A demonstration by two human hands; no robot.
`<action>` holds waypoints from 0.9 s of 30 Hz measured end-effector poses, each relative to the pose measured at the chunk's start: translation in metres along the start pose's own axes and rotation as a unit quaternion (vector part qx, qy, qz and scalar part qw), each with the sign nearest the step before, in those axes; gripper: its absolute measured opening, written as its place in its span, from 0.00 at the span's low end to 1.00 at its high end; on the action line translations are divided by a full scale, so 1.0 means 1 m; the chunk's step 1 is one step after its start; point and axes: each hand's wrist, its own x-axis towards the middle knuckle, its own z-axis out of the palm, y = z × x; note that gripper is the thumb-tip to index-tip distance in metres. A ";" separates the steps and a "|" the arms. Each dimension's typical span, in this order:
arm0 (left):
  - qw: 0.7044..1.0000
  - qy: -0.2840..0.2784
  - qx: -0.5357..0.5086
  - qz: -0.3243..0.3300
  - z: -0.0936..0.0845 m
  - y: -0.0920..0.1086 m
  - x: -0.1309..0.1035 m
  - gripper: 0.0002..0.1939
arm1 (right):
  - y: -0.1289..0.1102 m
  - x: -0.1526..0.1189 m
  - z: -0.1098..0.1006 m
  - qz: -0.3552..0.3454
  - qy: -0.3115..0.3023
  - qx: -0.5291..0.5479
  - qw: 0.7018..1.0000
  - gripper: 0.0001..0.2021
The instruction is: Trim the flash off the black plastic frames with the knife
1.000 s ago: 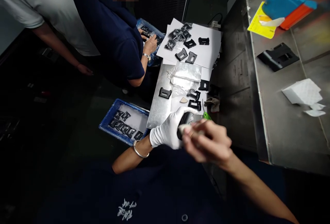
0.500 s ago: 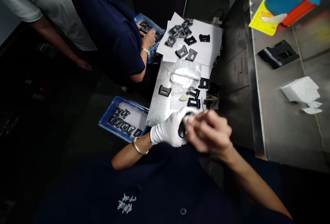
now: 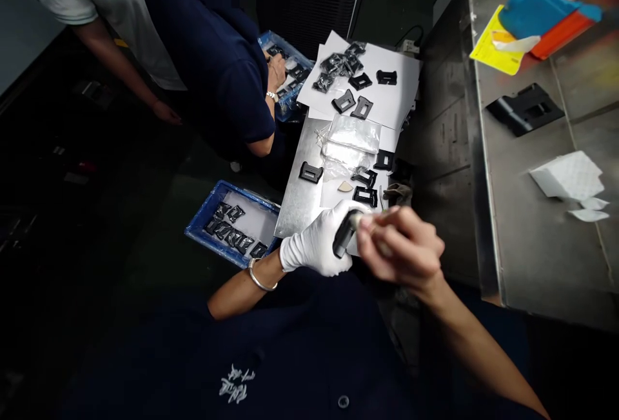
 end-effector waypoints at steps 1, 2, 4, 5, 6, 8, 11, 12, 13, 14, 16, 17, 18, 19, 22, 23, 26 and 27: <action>1.000 -0.005 -0.001 -0.004 -0.001 0.001 0.000 0.36 | -0.001 0.001 0.000 -0.016 0.011 0.002 1.000 0.13; 1.000 -0.009 -0.002 -0.007 -0.001 0.003 0.000 0.35 | -0.002 0.002 0.000 -0.029 0.013 0.010 0.999 0.13; 1.000 -0.010 0.002 -0.013 -0.001 0.003 0.001 0.33 | -0.005 0.004 0.001 -0.043 0.006 0.019 0.999 0.14; 1.000 -0.007 0.005 -0.015 -0.001 0.002 0.001 0.32 | -0.006 0.005 0.001 -0.039 0.009 0.018 0.999 0.13; 1.000 -0.006 0.007 -0.010 -0.001 0.001 0.001 0.31 | -0.008 0.005 0.002 -0.036 0.016 0.015 0.999 0.12; 1.000 -0.005 0.010 0.013 0.001 -0.004 0.001 0.29 | -0.010 0.005 0.003 -0.039 0.012 0.013 0.999 0.10; 0.999 -0.014 0.014 0.031 0.004 -0.009 0.001 0.28 | -0.011 0.004 0.004 -0.036 0.008 0.002 0.999 0.10; 0.999 -0.016 0.012 0.033 0.005 -0.010 0.001 0.28 | -0.010 0.004 0.004 -0.032 0.010 -0.001 0.999 0.10; 0.999 -0.018 0.008 0.030 0.005 -0.010 0.001 0.28 | -0.010 0.004 0.004 -0.030 0.012 0.000 0.999 0.10; 1.000 -0.019 0.002 0.023 0.005 -0.009 0.000 0.29 | -0.009 0.004 0.005 -0.030 0.014 0.003 0.999 0.10; 1.000 -0.025 -0.006 -0.001 0.005 -0.007 -0.001 0.29 | -0.009 0.005 0.005 -0.039 0.012 0.015 0.999 0.10; 1.000 -0.027 -0.008 -0.013 0.005 -0.006 -0.001 0.28 | -0.009 0.005 0.005 -0.043 0.010 0.018 0.999 0.10; 0.999 -0.029 -0.007 -0.021 0.005 -0.005 -0.002 0.28 | -0.009 0.006 0.005 -0.045 0.010 0.021 0.999 0.10; 0.999 -0.028 -0.006 -0.023 0.005 -0.005 -0.002 0.29 | -0.009 0.006 0.005 -0.047 0.009 0.024 0.999 0.09; 1.000 -0.015 -0.014 0.003 0.006 -0.007 -0.002 0.29 | -0.008 0.007 0.005 -0.041 0.019 0.019 0.999 0.08; 1.000 -0.013 -0.017 0.010 0.006 -0.009 -0.002 0.29 | -0.008 0.008 0.005 -0.037 0.021 0.015 0.999 0.09; 0.999 -0.017 -0.031 0.007 0.007 -0.012 -0.004 0.30 | -0.009 0.009 0.006 -0.039 0.020 0.020 0.999 0.08; 0.999 -0.019 -0.035 0.002 0.007 -0.013 -0.004 0.31 | -0.009 0.009 0.006 -0.040 0.023 0.023 0.999 0.08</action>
